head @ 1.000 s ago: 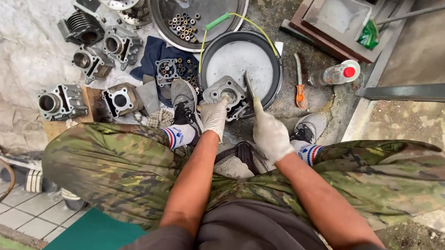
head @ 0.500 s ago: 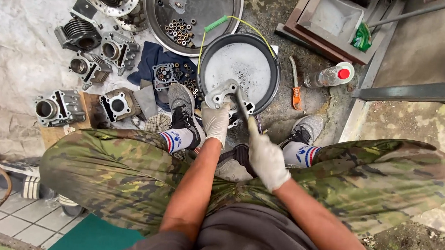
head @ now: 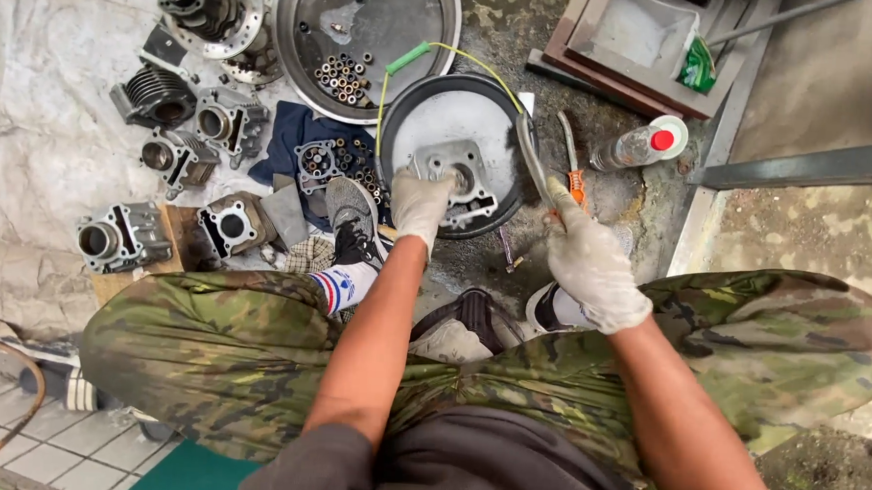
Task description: Cleaning a metal engine component using a brush and soapy water in a bucket.
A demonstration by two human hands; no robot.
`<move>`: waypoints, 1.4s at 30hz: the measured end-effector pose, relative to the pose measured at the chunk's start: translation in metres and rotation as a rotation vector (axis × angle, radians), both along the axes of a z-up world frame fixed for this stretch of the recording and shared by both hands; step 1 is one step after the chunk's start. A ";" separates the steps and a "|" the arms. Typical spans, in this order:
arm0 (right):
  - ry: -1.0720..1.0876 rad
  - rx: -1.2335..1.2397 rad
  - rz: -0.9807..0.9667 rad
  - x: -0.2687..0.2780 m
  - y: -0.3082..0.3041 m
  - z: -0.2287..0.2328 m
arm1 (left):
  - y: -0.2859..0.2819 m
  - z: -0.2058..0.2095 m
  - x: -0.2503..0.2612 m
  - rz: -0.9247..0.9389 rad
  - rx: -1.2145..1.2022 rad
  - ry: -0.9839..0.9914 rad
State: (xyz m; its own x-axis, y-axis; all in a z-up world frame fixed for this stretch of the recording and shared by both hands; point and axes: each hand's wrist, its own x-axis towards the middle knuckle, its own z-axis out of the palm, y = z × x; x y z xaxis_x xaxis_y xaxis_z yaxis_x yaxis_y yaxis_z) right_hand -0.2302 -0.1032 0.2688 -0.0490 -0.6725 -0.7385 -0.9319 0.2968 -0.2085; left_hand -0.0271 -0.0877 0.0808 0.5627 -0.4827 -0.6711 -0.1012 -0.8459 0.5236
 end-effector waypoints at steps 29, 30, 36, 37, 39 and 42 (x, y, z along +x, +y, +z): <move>-0.175 -0.308 0.101 -0.053 -0.006 -0.026 | -0.056 0.045 0.019 -0.577 0.016 -0.390; -0.178 -0.317 0.100 -0.046 -0.010 -0.018 | -0.055 0.043 0.025 -0.576 0.009 -0.396; -0.226 0.014 -0.034 -0.019 -0.012 -0.052 | -0.040 -0.006 0.059 -0.435 -0.067 -0.116; -0.242 0.025 -0.072 -0.018 -0.009 -0.071 | -0.035 -0.018 0.063 -0.353 -0.049 -0.021; -0.259 0.032 -0.104 -0.016 -0.004 -0.097 | -0.022 -0.058 0.076 -0.265 -0.036 0.074; -0.320 -0.021 -0.185 -0.013 0.002 -0.108 | -0.003 -0.095 0.082 -0.273 -0.044 0.078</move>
State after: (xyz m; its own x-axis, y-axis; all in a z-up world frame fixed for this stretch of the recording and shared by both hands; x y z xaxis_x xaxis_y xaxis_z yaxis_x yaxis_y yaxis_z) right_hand -0.2434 -0.1013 0.1607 0.0605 -0.6887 -0.7225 -0.7497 0.4465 -0.4885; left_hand 0.0547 -0.0911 -0.0140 0.3558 -0.6389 -0.6821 -0.2797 -0.7692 0.5746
